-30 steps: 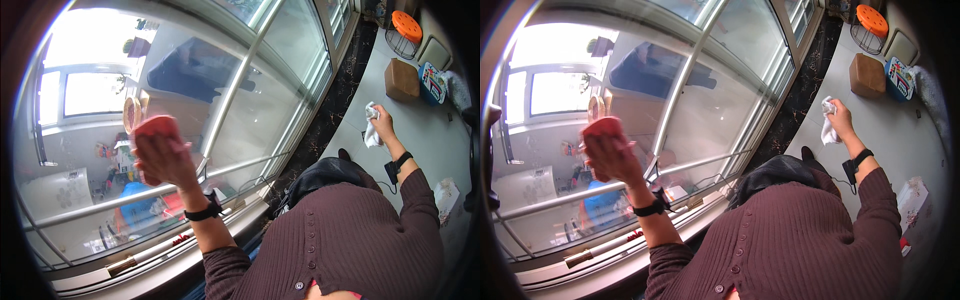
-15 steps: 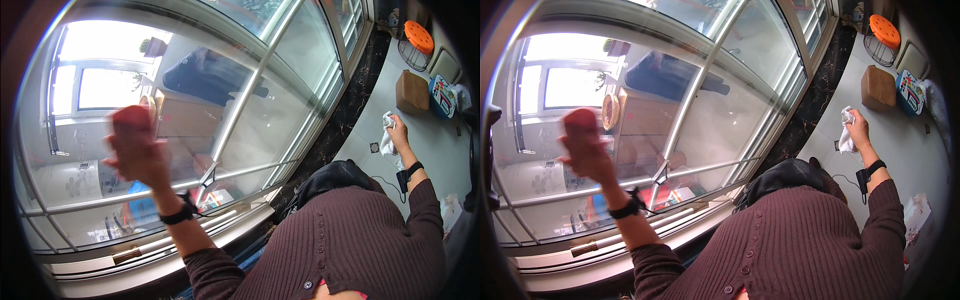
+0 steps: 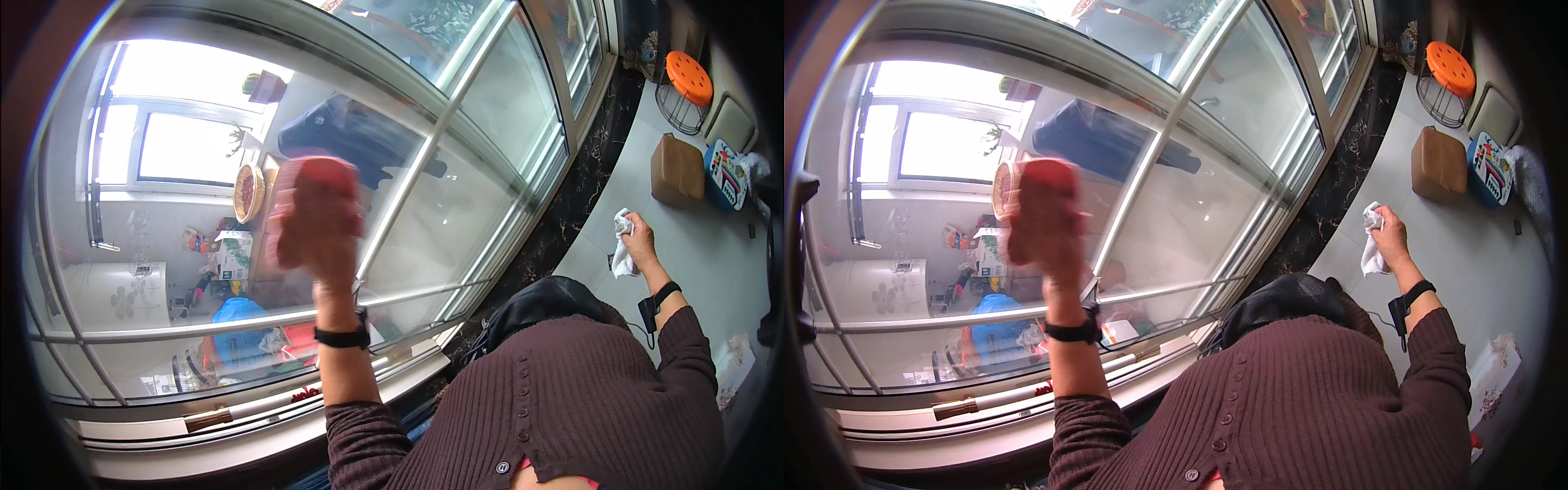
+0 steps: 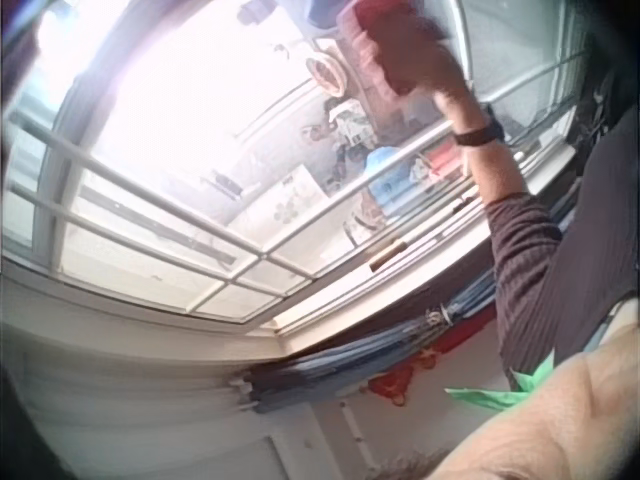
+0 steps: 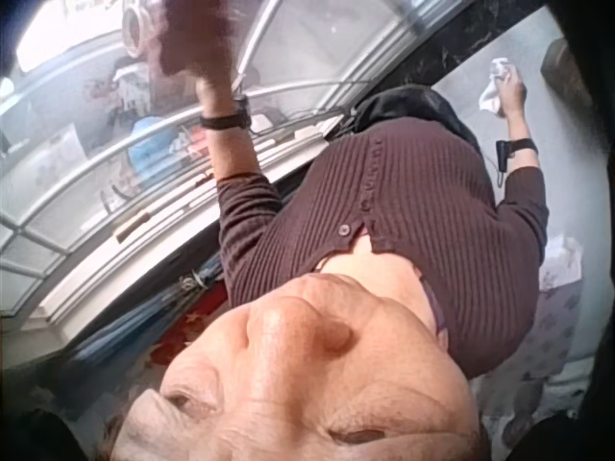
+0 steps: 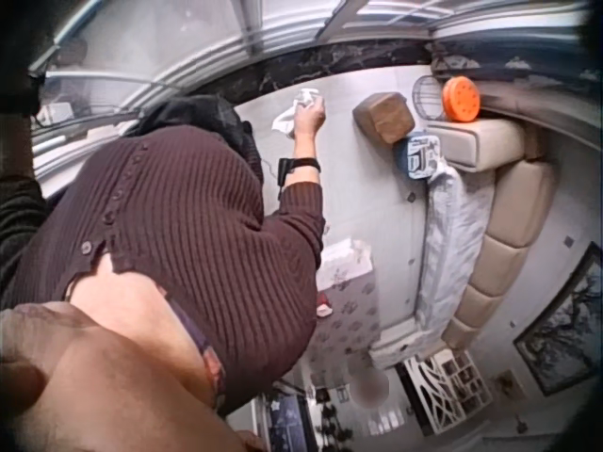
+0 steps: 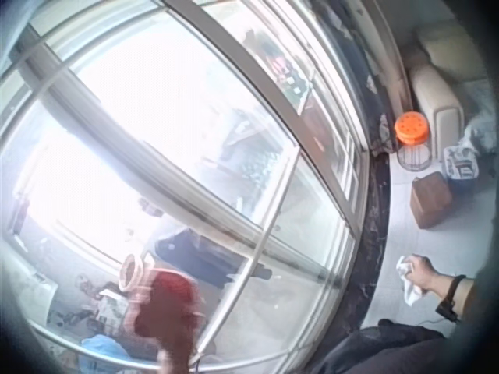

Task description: The person walks to a large glass door and wipes the surface with two cloths, one pink and one white. They clean multiple panes and the frame, switching between cloths and occasionally pointing at the glass.

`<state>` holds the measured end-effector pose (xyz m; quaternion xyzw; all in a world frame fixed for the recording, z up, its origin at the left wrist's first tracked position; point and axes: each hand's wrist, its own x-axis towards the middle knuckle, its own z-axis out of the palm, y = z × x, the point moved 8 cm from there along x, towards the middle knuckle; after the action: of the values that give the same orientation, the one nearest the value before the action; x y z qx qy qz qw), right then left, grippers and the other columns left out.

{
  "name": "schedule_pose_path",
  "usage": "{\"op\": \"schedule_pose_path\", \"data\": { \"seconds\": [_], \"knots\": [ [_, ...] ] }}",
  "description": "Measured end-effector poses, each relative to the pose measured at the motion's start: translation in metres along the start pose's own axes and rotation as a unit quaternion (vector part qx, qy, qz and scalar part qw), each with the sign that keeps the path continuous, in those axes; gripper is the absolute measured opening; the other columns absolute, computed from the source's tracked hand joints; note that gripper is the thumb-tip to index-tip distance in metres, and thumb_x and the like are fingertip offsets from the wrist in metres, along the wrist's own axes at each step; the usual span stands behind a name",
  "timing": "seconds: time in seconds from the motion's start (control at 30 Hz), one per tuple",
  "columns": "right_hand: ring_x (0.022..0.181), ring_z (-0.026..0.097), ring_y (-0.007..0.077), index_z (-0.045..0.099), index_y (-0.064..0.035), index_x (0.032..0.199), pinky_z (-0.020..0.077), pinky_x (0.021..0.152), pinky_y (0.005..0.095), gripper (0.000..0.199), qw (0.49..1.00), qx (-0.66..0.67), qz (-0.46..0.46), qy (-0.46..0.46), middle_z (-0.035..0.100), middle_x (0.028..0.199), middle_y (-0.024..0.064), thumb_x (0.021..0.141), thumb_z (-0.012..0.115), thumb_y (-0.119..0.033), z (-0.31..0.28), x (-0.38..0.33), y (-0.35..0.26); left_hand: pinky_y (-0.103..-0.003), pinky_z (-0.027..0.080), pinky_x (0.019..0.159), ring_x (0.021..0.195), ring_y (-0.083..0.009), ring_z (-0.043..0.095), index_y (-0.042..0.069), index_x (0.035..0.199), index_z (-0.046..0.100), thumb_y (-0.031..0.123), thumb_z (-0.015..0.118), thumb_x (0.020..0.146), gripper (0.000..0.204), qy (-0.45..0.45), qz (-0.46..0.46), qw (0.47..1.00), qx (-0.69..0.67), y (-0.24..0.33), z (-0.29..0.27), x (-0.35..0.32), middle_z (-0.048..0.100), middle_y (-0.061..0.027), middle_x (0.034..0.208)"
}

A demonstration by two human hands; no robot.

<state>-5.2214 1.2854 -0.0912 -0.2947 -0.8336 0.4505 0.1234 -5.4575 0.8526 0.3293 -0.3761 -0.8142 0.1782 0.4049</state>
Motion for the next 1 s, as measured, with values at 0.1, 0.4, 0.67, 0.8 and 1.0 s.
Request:
{"op": "schedule_pose_path", "data": {
  "seconds": [0.1, 0.4, 0.67, 0.8, 1.0],
  "knots": [
    [0.098, 0.069, 0.0397, 0.063, -0.0055, 0.11, 0.0549, 0.086, 0.0447, 0.031, 1.0, 0.008, -0.002, -0.01, 0.072, 0.103, 0.0185, 0.079, 0.067, -0.001, -0.002, 0.008, -0.003, -0.05, 0.025, 0.122, 0.143, -0.0278, 0.046, 0.01, 0.144, 0.057, 0.015, 0.055, 0.097, 0.048, -0.133, 0.101, 0.985, -0.041, 0.056, 0.044, -0.037, 0.051, -0.0074, 0.156],
    [0.1, 0.069, 0.0392, 0.063, -0.0057, 0.111, 0.0544, 0.088, 0.0447, 0.033, 0.999, -0.019, 0.028, 0.013, 0.072, 0.105, 0.0181, 0.079, 0.069, 0.0, -0.022, 0.015, 0.023, -0.048, 0.029, 0.124, 0.148, -0.0288, 0.042, 0.013, 0.154, 0.046, 0.02, 0.066, 0.101, 0.057, 0.127, -0.042, 0.99, 0.049, -0.115, -0.107, 0.08, 0.044, -0.0088, 0.161],
    [0.098, 0.068, 0.0411, 0.064, -0.0055, 0.106, 0.0541, 0.087, 0.0463, 0.03, 1.0, 0.008, 0.015, -0.02, 0.071, 0.101, 0.0196, 0.077, 0.069, -0.001, 0.025, -0.005, 0.017, -0.055, 0.023, 0.124, 0.147, -0.0369, 0.042, 0.017, 0.151, 0.053, 0.044, 0.041, 0.109, 0.052, 0.176, -0.034, 0.978, 0.107, -0.069, -0.082, 0.108, 0.051, -0.0101, 0.156],
    [0.099, 0.067, 0.041, 0.064, -0.0061, 0.105, 0.0539, 0.087, 0.0463, 0.03, 1.0, 0.006, -0.016, -0.022, 0.07, 0.101, 0.0183, 0.076, 0.069, -0.001, 0.037, -0.004, -0.01, -0.055, 0.024, 0.121, 0.15, -0.0346, 0.038, 0.014, 0.153, 0.049, 0.038, 0.05, 0.104, 0.055, 0.069, 0.032, 0.997, 0.019, -0.017, -0.033, 0.084, 0.045, -0.0117, 0.16],
    [0.1, 0.067, 0.0421, 0.064, -0.0066, 0.104, 0.0544, 0.088, 0.0466, 0.03, 1.0, -0.001, -0.023, -0.015, 0.07, 0.102, 0.0186, 0.075, 0.069, -0.002, 0.027, -0.002, -0.043, -0.053, 0.021, 0.12, 0.153, -0.0299, 0.03, 0.005, 0.145, 0.053, 0.016, 0.06, 0.087, 0.06, -0.09, 0.143, 0.983, -0.07, 0.093, 0.057, -0.008, 0.042, -0.0106, 0.16]
  ]
}}
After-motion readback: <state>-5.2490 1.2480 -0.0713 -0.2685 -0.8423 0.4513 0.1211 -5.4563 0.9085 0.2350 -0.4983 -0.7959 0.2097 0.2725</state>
